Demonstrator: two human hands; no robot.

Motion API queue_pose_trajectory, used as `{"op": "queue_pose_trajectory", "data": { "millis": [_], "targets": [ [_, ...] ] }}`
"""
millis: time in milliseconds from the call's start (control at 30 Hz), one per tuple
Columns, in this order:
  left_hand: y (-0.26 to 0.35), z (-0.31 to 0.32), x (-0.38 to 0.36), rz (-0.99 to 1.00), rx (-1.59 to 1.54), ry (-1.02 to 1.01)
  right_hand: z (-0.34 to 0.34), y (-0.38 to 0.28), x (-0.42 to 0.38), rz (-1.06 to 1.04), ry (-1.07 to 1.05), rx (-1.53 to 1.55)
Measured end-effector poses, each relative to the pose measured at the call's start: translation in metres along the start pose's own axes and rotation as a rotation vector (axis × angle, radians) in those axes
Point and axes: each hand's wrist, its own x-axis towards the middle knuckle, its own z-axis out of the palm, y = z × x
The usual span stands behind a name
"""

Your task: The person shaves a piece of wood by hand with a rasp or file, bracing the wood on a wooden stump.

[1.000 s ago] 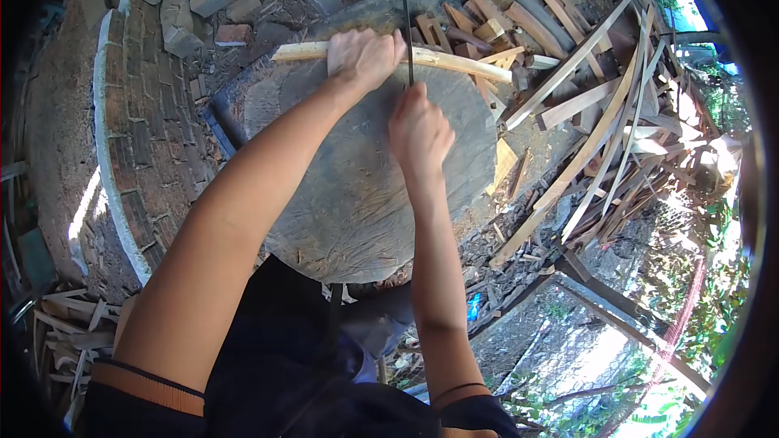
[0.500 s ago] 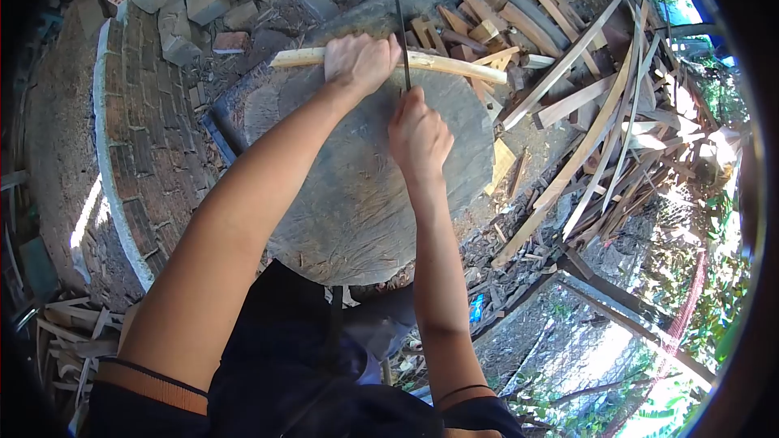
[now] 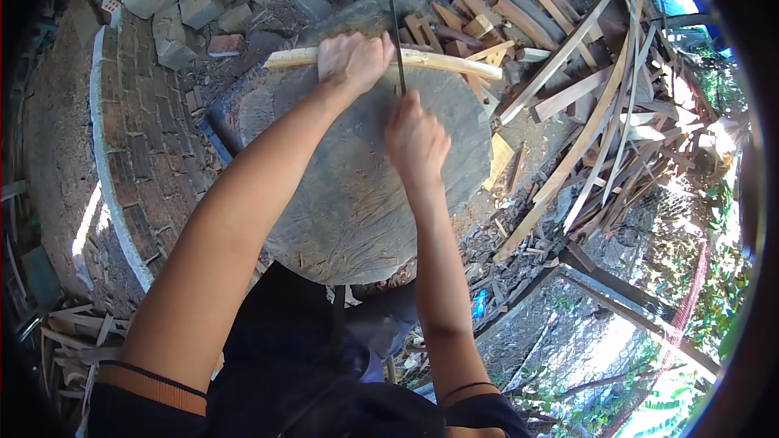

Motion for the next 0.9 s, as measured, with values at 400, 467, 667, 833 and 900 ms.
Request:
{"op": "queue_pose_trajectory", "data": {
  "millis": [400,467,667,833,900],
  "targets": [
    [-0.005,0.007,-0.001,0.019,0.050,0.046,0.005,-0.002,0.007,-0.014,0.010,0.028],
    [-0.003,0.006,0.003,0.022,0.038,0.022,-0.007,0.004,-0.022,-0.012,-0.035,0.018],
    [-0.004,0.002,-0.002,0.012,0.025,-0.004,-0.011,0.004,-0.031,-0.006,-0.081,0.038],
    [-0.004,0.006,-0.002,0.005,0.010,0.025,0.007,-0.003,0.010,-0.019,0.001,0.046],
    [-0.006,0.006,0.000,0.020,0.033,0.015,-0.004,0.001,-0.008,-0.009,-0.035,0.033]
  ]
}}
